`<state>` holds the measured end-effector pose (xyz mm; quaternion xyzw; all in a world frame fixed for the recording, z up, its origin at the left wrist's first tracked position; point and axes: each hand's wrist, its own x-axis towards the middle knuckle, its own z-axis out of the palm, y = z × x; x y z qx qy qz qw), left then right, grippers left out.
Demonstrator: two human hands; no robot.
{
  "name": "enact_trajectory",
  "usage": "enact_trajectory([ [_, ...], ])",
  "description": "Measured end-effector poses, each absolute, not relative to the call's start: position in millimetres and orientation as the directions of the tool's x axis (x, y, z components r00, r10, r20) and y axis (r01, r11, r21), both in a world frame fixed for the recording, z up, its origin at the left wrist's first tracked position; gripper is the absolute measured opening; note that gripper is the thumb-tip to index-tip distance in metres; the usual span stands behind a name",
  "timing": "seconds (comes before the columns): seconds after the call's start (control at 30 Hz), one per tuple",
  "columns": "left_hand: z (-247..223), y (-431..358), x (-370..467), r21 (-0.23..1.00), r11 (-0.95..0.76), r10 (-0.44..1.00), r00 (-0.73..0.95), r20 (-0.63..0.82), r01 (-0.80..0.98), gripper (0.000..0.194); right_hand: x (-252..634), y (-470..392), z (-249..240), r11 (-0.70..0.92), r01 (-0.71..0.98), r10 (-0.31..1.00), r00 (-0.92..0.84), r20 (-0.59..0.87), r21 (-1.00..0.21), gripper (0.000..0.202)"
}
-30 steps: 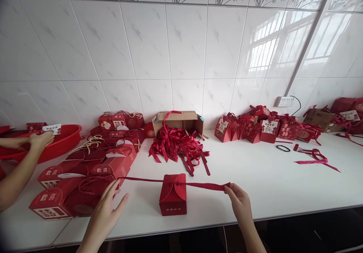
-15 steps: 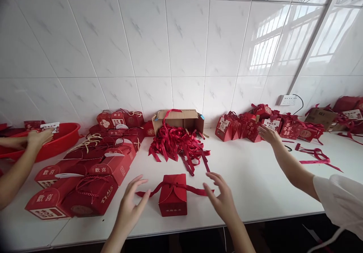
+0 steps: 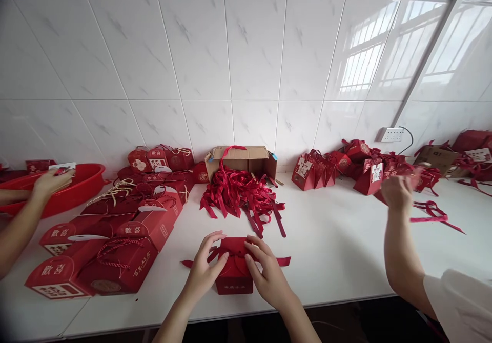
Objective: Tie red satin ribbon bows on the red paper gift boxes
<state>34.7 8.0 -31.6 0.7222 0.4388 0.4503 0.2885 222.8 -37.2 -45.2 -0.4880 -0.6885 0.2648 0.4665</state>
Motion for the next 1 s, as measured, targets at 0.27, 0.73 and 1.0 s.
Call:
enact_trajectory([
  [0.27,-34,12,28,0.875,-0.219,0.971,0.186,0.152,0.431,0.031,222,-30,-59,0.256,0.282,0.947,0.117,0.298,-0.925,0.033],
  [0.73,-34,22,18,0.993,0.009,0.904,0.424,-0.057,0.115,0.041,238,-12,-58,0.026,0.117,0.998,-0.057,0.020,-0.993,0.042],
  [1.0,-37,22,18,0.987,0.002,0.941,0.335,-0.056,0.159,0.045,246,-11,-59,0.064,0.074,0.998,-0.015,0.063,-0.995,0.040],
])
